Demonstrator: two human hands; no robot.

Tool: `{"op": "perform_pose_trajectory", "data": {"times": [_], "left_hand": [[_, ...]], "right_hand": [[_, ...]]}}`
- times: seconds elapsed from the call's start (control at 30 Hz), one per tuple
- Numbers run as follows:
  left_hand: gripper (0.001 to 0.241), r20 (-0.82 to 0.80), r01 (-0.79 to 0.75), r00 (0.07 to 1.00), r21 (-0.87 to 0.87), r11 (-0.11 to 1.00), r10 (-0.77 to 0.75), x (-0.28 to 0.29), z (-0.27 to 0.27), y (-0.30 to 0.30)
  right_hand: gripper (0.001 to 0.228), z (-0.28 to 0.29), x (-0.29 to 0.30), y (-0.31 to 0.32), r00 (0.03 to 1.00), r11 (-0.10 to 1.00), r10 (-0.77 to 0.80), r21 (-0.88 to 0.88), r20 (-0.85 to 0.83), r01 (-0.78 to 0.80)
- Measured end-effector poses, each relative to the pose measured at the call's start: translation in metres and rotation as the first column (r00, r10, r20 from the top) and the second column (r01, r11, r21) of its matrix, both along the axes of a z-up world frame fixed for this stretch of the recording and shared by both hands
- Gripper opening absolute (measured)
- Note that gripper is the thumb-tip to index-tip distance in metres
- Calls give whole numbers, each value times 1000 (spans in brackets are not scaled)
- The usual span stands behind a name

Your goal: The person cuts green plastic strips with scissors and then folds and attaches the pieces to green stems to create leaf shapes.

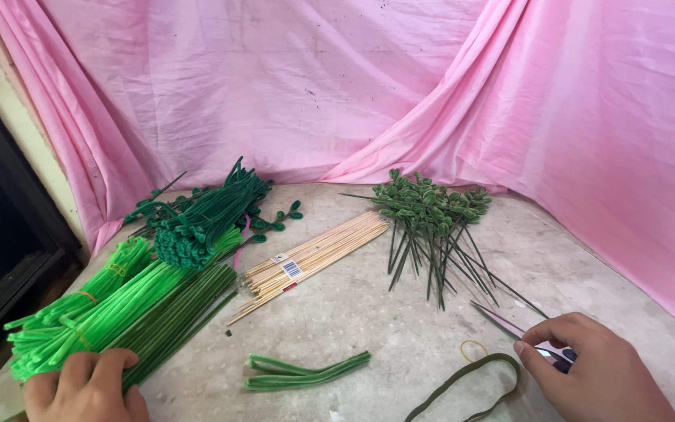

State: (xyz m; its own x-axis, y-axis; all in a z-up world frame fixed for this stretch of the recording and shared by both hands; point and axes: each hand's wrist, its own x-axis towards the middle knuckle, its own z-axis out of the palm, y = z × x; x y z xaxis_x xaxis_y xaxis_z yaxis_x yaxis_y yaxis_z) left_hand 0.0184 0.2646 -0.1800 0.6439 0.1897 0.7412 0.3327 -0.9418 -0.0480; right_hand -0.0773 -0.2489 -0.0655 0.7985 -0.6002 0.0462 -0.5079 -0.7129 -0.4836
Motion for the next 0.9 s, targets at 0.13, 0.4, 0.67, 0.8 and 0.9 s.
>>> {"op": "perform_pose_trajectory", "data": {"times": [0.13, 0.4, 0.67, 0.8, 0.9], "left_hand": [[46, -99, -120, 988, 27, 992, 123, -3, 2, -5], [18, 295, 162, 939, 66, 985, -175, 30, -30, 23], [23, 244, 246, 944, -74, 966, -222, -6, -2, -13], [25, 282, 254, 933, -70, 965, -225, 0, -5, -8], [24, 219, 103, 972, -74, 992, -85, 1, -6, -9]], "right_hand": [[16, -8, 2, 3, 1000, 1000, 16, -8, -5, -16], [14, -45, 5, -9, 992, 996, 86, -13, 93, -85], [19, -68, 8, -12, 938, 977, 210, -101, 277, -188], [22, -50, 0, -2, 938, 978, 200, -7, 281, -206], [23, -46, -5, -1, 926, 972, 228, -13, 301, -235]]}}
